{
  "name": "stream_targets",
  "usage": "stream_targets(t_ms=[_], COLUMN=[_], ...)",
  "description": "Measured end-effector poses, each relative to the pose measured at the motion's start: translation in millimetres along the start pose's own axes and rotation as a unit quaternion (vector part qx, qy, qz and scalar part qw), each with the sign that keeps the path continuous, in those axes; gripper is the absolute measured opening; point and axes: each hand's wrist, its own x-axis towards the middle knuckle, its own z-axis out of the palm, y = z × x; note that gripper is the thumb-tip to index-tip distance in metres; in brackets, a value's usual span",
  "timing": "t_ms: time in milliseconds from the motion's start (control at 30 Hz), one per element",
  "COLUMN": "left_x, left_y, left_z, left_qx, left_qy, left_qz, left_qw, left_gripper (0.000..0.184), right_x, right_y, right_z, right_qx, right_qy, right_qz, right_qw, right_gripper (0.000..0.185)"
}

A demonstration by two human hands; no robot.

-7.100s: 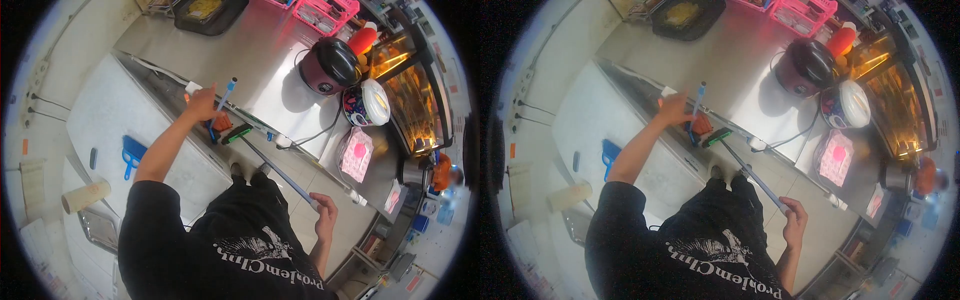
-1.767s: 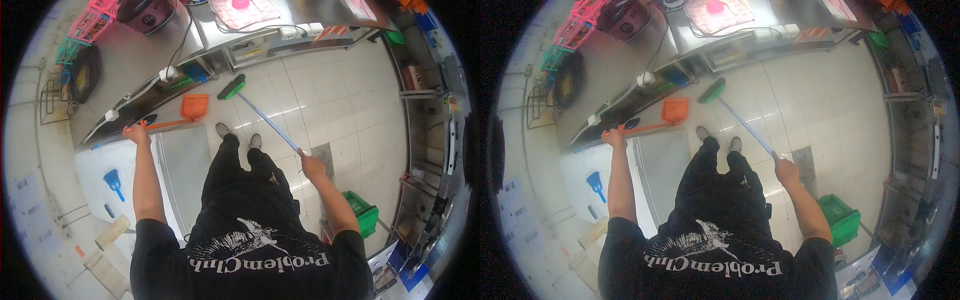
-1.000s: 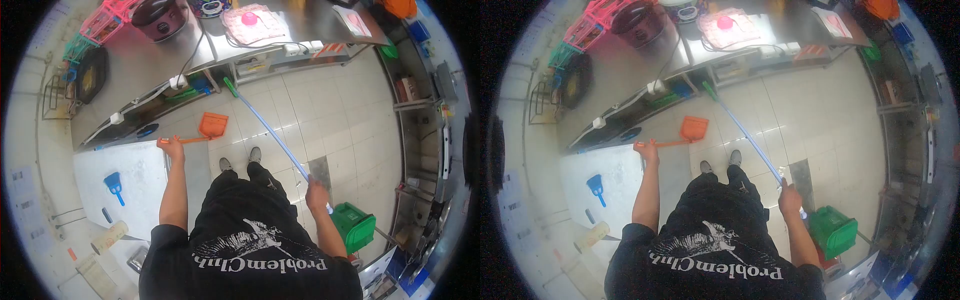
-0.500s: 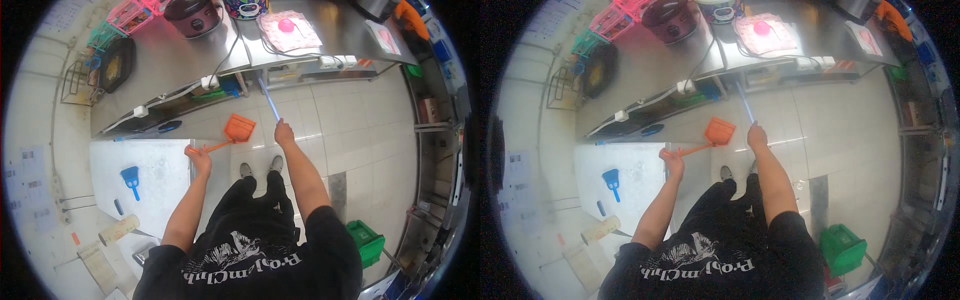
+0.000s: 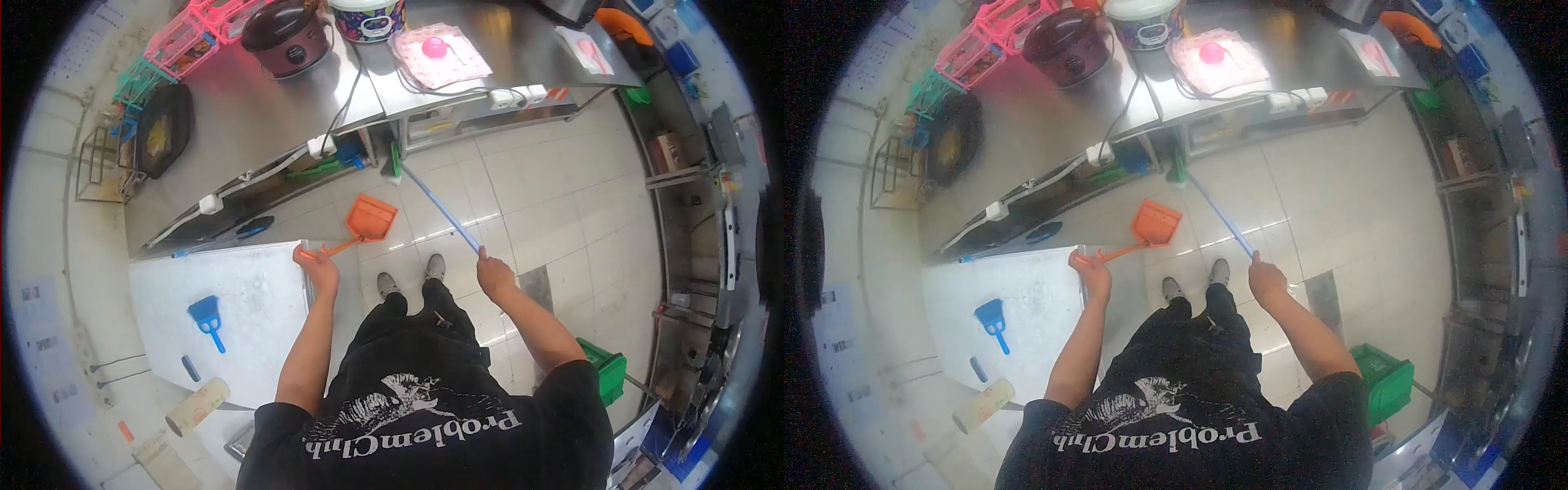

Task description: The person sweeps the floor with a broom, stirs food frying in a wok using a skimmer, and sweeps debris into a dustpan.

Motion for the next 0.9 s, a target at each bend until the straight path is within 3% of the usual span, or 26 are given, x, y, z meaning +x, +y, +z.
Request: stream_targets(t_ms=[133, 200, 333, 433, 500, 567, 633, 700, 767, 900], left_x=[4.0, 7.0, -0.4, -19.9, -31.0, -46.5, -57.5, -61.4, -59.2, -57.4], left_y=[-5.4, -27.6, -1.6, 6.3, -12.7, 13.3, 29.4, 28.2, 18.2, 46.5], left_z=[1.3, 2.8, -13.1, -26.8, -28.7, -38.7, -42.3, -43.6, -49.1, -58.5], left_qx=[-0.149, -0.051, 0.024, 0.029, 0.02, 0.034, 0.042, 0.011, 0.006, 0.023], left_qy=[-0.016, -0.014, -0.068, -0.105, -0.08, -0.098, -0.109, -0.106, -0.12, -0.13], left_qz=[-0.047, 0.016, 0.011, -0.041, 0.039, 0.046, 0.051, -0.014, 0.007, 0.045], left_qw=[0.988, 0.998, 0.997, 0.993, 0.996, 0.994, 0.992, 0.994, 0.993, 0.99], left_gripper=[0.053, 0.054, 0.051, 0.052, 0.052, 0.049, 0.047, 0.046, 0.046, 0.049], right_x=[-26.5, -47.1, -92.4, -128.1, -118.9, -91.5, -47.0, -36.8, -48.4, -109.3], right_y=[37.9, 52.1, 85.2, 89.8, 96.7, 73.4, 59.5, 44.0, 38.8, 117.8], right_z=[25.1, 37.7, 63.6, 78.0, 108.2, 103.2, 125.1, 127.5, 134.2, 193.9], right_qx=[-0.019, 0.014, 0.098, 0.213, 0.226, 0.204, 0.181, 0.173, 0.178, 0.115], right_qy=[-0.001, -0.06, -0.053, -0.023, 0.05, 0.018, 0.047, 0.05, 0.006, 0.036], right_qz=[-0.029, -0.023, -0.063, -0.035, -0.074, -0.043, -0.075, -0.083, -0.02, 0.014], right_qw=[0.999, 0.998, 0.992, 0.976, 0.97, 0.978, 0.98, 0.98, 0.984, 0.993], right_gripper=[0.049, 0.047, 0.044, 0.044, 0.047, 0.048, 0.043, 0.04, 0.036, 0.045])
